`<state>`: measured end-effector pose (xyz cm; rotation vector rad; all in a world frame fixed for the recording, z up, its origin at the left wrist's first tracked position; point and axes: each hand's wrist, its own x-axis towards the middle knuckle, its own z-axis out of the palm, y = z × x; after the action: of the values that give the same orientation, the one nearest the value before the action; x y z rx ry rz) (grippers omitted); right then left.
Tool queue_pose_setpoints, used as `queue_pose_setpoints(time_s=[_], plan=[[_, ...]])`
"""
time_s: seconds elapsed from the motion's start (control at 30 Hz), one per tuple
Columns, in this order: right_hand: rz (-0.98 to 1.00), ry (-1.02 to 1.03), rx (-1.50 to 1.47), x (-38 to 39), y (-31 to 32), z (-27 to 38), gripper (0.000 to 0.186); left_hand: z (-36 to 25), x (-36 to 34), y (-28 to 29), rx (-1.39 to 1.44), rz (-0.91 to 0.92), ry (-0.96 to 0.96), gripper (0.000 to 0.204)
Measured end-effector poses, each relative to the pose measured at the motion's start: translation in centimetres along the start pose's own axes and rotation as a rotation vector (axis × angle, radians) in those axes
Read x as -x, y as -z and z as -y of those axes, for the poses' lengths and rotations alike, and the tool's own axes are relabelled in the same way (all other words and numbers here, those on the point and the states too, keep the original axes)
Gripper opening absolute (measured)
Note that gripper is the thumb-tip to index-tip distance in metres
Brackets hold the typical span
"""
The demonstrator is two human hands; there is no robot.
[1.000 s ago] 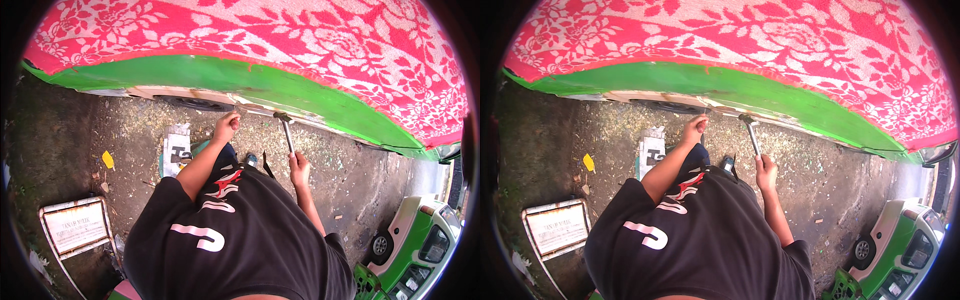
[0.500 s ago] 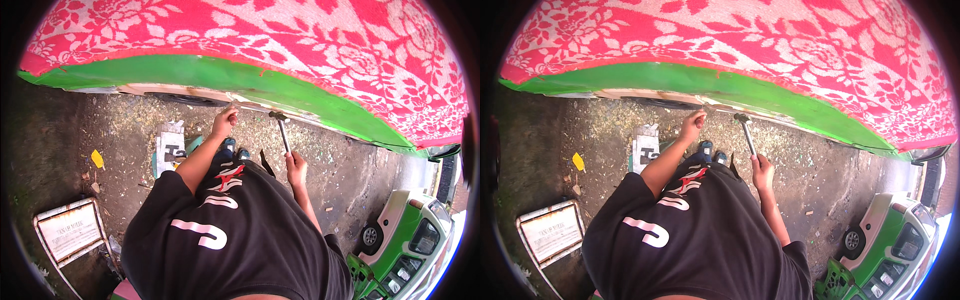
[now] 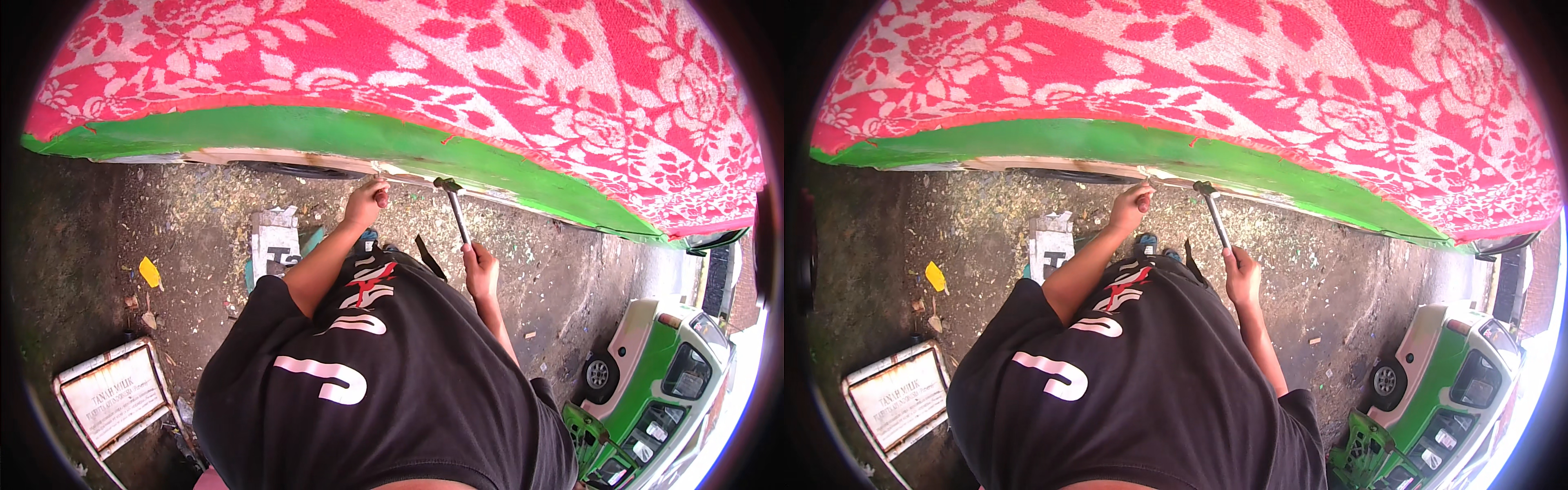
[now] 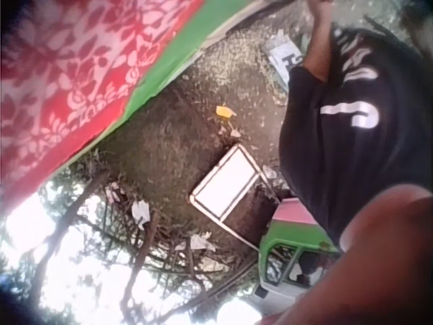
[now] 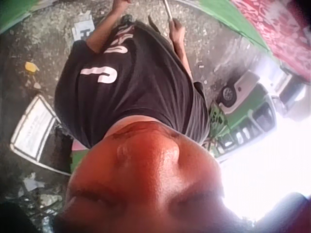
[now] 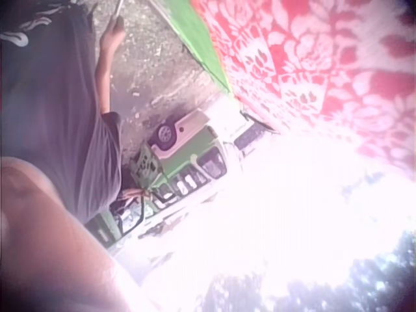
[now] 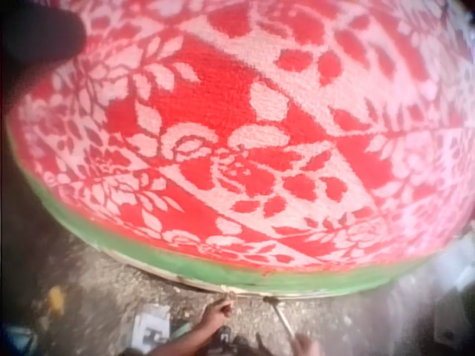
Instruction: The person uses a hammer to repeatedly strike a green-painted metal panel along its edge. The person holds the panel steady with one hand while hammering with the other. The task continues for the duration of the clip without visible completion.
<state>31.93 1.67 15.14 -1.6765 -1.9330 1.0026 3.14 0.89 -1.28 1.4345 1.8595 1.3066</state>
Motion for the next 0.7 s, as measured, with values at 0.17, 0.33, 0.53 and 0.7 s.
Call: queue_pose_setpoints(time_s=[0.17, 0.33, 0.53, 0.7], plan=[[0.010, -0.012, 0.026, 0.0, -0.2, 0.8, 0.031, 0.2, 0.3, 0.1, 0.011, 0.012, -0.030, 0.028], [0.031, -0.020, 0.060, -0.2, -0.2, 0.2, 0.031, -1.0, 0.2, 0.1, 0.020, 0.003, 0.018, 0.027], [0.076, 0.143, 0.145, -2.7, 0.1, 0.8, 0.028, -4.9, -1.6, 0.8, -0.030, 0.081, 0.215, 0.016], [0.194, 0.376, 0.027, -5.3, 1.1, 2.2, 0.024, -3.4, -2.7, -1.0, -0.065, -0.071, 0.142, 0.017]])
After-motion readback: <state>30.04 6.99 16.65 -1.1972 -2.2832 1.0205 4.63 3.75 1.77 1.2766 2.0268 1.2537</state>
